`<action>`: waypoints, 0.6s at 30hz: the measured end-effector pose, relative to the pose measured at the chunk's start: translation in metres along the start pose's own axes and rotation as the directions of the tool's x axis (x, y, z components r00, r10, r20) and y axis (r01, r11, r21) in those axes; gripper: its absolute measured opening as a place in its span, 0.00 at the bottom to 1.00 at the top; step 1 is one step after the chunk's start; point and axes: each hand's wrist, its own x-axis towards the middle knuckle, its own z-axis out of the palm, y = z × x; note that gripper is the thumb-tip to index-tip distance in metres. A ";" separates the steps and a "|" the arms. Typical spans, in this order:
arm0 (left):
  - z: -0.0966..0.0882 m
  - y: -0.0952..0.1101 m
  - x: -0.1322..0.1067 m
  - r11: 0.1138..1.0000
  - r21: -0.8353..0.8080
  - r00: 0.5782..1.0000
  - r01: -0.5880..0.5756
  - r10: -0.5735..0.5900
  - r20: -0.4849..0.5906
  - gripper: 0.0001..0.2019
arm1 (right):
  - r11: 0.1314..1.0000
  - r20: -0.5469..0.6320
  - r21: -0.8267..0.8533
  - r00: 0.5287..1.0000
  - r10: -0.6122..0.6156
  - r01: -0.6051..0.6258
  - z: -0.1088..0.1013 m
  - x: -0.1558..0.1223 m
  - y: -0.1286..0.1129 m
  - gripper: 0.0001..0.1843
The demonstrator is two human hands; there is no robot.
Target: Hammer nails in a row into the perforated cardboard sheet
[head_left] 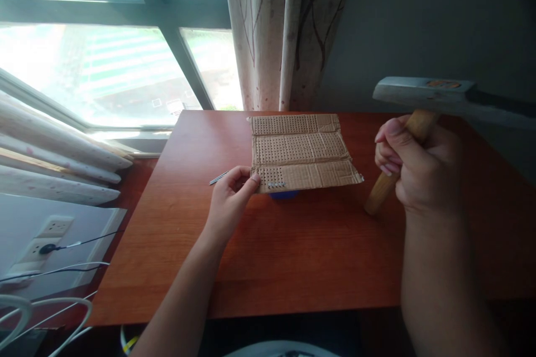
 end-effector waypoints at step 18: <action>-0.011 0.005 -0.005 0.755 0.397 0.837 -0.522 0.544 0.068 0.11 | 1.000 -0.016 0.015 1.000 0.000 0.000 0.001 -0.003 0.006 0.16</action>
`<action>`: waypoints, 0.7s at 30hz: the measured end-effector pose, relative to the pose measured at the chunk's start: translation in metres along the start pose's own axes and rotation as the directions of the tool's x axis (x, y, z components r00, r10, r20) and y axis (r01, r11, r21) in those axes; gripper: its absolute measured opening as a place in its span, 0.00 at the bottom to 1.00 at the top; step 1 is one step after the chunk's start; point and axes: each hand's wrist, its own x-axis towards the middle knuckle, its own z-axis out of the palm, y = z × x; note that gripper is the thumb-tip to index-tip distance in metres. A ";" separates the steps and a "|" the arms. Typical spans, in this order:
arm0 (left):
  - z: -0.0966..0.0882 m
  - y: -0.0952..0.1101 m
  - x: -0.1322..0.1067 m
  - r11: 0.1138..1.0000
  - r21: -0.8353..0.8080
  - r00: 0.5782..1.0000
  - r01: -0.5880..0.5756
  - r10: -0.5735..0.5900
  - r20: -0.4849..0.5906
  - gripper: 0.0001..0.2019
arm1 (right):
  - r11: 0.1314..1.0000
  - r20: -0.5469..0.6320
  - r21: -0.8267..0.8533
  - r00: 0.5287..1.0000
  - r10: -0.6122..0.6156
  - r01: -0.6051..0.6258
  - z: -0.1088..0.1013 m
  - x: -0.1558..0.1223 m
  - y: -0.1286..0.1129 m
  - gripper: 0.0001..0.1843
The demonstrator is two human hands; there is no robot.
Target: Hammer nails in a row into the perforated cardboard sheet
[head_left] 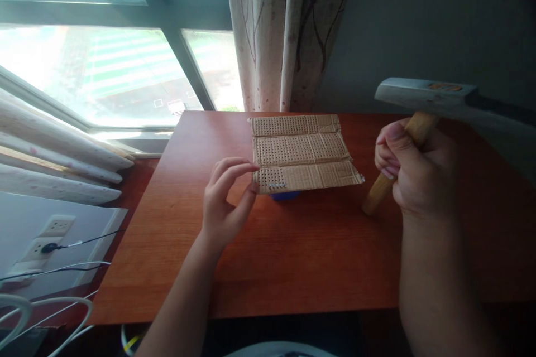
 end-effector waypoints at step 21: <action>0.000 0.003 0.004 0.980 0.034 0.956 -0.195 0.182 0.229 0.11 | 0.900 0.287 -0.431 0.955 0.071 0.062 0.011 -0.019 0.018 0.12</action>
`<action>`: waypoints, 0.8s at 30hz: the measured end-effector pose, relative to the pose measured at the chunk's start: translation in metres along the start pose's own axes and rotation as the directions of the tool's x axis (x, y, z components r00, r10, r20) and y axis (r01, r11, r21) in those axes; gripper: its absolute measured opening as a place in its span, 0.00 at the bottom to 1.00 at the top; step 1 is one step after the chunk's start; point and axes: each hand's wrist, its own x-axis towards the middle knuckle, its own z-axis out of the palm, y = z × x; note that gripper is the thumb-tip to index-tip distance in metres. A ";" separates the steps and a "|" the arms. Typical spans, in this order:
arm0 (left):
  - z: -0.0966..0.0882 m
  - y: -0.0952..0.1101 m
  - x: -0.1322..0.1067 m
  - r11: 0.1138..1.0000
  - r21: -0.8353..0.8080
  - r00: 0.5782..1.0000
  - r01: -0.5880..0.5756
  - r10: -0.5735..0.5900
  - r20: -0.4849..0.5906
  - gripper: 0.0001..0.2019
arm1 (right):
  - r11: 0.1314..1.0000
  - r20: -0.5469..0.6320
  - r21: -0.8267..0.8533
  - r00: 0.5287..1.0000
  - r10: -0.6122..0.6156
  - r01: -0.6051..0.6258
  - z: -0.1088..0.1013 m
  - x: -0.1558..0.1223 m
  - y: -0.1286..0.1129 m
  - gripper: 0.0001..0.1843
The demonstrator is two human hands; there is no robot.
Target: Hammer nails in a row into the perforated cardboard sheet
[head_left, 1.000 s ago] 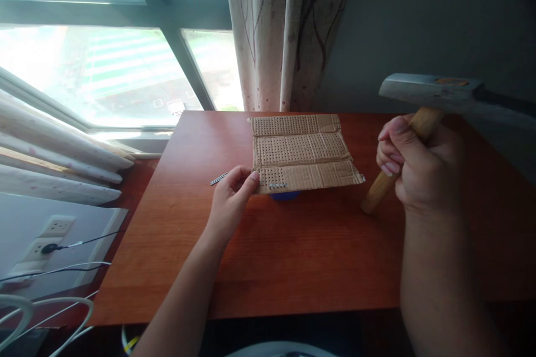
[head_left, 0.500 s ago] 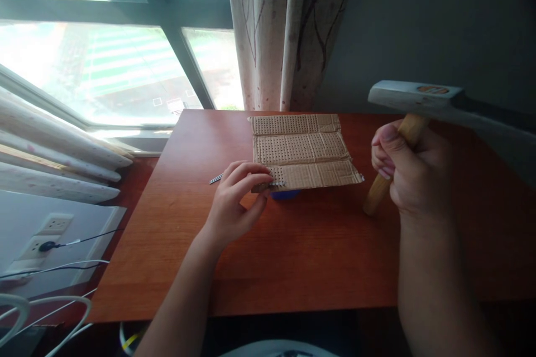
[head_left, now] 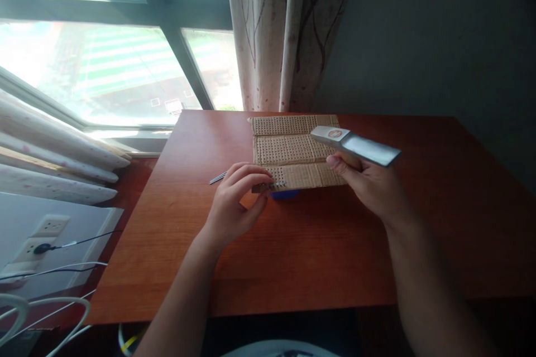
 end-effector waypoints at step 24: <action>0.000 0.004 0.000 0.999 -0.011 0.999 -0.032 0.032 -0.004 0.13 | 0.999 0.110 0.020 0.993 -0.037 0.035 0.013 -0.002 0.010 0.10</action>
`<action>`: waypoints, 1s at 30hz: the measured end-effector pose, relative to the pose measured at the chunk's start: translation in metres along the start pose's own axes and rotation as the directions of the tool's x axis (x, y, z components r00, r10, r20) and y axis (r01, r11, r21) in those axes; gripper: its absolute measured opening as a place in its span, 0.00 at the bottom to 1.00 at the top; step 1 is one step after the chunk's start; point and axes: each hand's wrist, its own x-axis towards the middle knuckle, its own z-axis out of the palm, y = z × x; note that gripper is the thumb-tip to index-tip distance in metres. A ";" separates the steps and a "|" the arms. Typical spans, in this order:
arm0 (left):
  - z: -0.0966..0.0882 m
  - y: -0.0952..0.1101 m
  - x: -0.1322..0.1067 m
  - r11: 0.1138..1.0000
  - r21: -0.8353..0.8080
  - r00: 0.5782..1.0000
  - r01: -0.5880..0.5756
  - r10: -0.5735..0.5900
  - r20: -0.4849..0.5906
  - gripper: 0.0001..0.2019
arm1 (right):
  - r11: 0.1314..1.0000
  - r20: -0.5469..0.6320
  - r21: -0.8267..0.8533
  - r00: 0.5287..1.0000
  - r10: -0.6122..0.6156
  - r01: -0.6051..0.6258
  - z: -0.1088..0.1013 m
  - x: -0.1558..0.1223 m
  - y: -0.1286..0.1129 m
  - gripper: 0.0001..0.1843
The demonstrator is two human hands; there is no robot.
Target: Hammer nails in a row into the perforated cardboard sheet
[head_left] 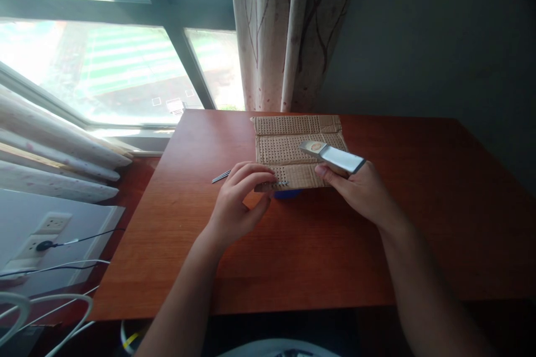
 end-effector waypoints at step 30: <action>-0.038 -0.039 -0.015 0.419 0.893 0.850 0.168 -0.521 0.084 0.15 | 0.834 -0.355 0.521 0.935 0.016 0.184 -0.050 -0.006 -0.029 0.12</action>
